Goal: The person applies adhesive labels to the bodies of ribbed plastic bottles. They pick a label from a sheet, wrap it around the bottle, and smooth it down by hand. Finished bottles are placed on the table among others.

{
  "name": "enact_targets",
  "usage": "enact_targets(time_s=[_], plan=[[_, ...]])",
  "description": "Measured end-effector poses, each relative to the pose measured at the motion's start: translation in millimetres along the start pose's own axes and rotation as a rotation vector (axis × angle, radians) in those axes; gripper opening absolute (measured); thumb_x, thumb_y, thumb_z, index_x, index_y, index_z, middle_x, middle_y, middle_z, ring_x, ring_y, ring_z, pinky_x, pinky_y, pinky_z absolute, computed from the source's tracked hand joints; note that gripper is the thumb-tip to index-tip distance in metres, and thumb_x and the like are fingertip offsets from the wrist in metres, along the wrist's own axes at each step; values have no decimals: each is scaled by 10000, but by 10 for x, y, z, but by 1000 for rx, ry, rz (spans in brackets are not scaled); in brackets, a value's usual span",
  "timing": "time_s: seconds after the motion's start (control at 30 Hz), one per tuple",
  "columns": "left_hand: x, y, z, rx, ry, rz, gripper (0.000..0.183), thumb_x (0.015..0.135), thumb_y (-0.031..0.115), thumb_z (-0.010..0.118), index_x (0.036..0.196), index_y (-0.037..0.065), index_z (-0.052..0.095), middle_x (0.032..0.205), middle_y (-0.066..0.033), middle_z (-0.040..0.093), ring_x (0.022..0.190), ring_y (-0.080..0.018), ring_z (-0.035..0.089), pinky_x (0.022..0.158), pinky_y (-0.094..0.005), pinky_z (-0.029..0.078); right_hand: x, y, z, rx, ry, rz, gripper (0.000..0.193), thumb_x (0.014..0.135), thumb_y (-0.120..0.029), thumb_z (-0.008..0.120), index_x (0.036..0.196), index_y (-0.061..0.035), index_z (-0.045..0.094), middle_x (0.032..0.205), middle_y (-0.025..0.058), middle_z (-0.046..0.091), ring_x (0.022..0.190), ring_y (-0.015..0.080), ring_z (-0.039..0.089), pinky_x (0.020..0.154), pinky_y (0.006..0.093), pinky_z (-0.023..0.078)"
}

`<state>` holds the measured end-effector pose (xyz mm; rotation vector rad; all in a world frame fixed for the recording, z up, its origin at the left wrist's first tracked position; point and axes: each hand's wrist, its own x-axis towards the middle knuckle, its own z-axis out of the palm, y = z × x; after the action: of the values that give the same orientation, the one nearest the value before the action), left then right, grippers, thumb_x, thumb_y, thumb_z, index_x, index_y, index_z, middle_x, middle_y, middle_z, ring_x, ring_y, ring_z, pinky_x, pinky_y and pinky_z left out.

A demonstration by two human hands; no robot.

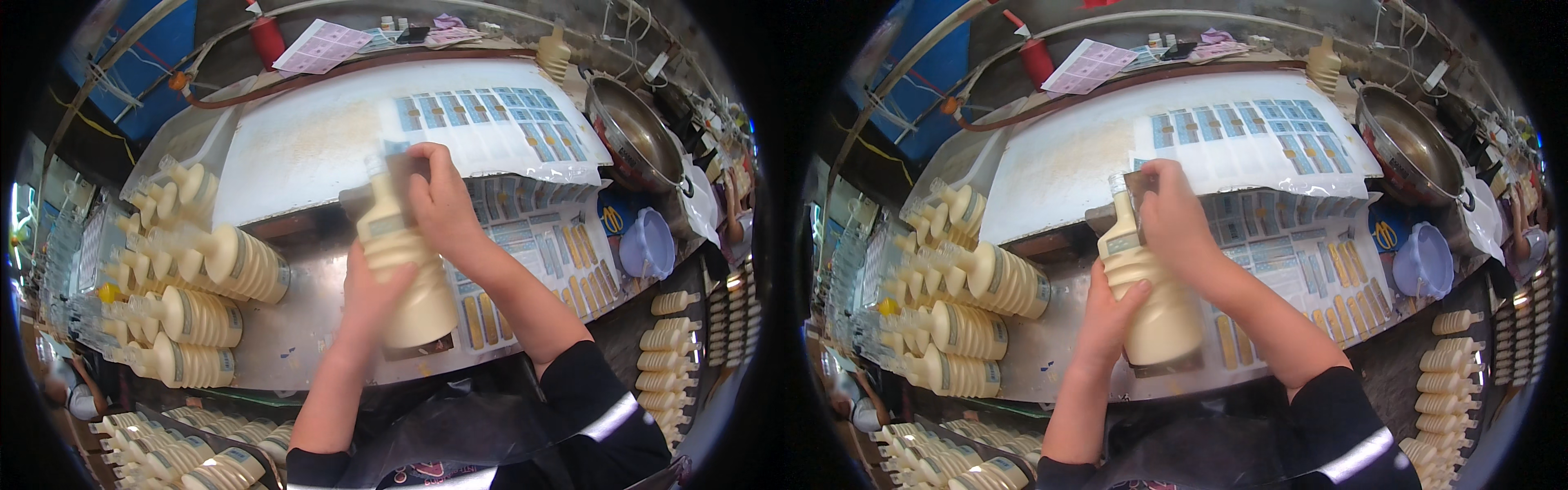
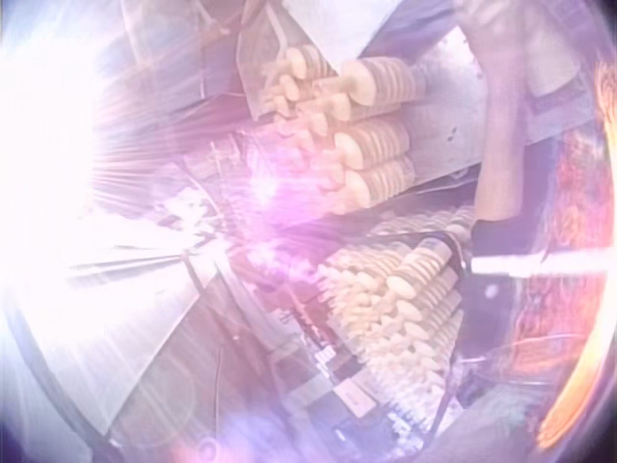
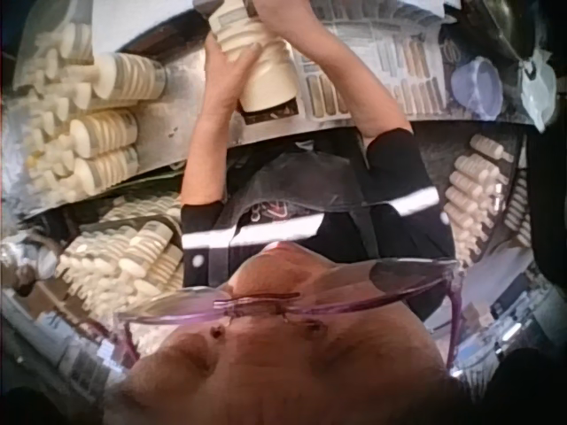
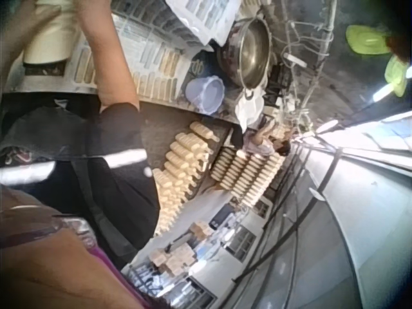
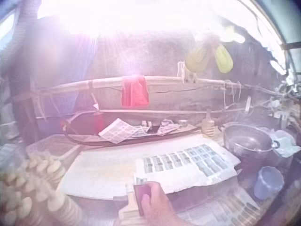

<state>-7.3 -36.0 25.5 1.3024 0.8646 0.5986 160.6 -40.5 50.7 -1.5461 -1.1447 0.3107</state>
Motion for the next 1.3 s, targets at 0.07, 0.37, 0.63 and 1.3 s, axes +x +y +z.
enact_targets(time_s=[0.07, 0.37, 0.63, 1.3], plan=[[8, 15, 62, 251, 87, 52, 830, 877, 307, 784, 1518, 15, 346, 1399, -168, 539, 1283, -282, 562, 1075, -423, 471, -14, -242, 50, -70, -63, 11, 339, 1039, -167, 425, 1316, 23, 469, 1324, 274, 558, 1187, 468, 562, 1031, 478, 446], [-66, 127, 136, 363, 212, 140, 824, 795, 341, 838, 1439, 11, 444, 1341, -226, 560, 1256, -397, 565, 1039, -472, 474, -5, -477, 193, -324, -200, -103, 340, 1057, -231, 382, 1289, -2, 481, 1229, 267, 550, 1090, 469, 578, 970, 496, 467], [-98, 205, 206, 442, 289, 148, 782, 777, 310, 856, 1377, -21, 480, 1261, -242, 604, 1179, -427, 608, 986, -499, 507, -11, -510, 272, -225, -203, 8, 305, 1012, -139, 449, 1305, -67, 496, 1302, 227, 545, 1163, 450, 561, 1018, 464, 459], [-207, 14, 99, 573, 220, 157, 1054, 807, 260, 752, 1632, 18, 142, 1509, -263, 425, 1327, -390, 528, 1106, -437, 444, -46, 406, -180, -73, 144, -211, 345, 984, -70, 545, 1317, 16, 514, 1221, 187, 626, 1114, 282, 620, 1002, 372, 479]])
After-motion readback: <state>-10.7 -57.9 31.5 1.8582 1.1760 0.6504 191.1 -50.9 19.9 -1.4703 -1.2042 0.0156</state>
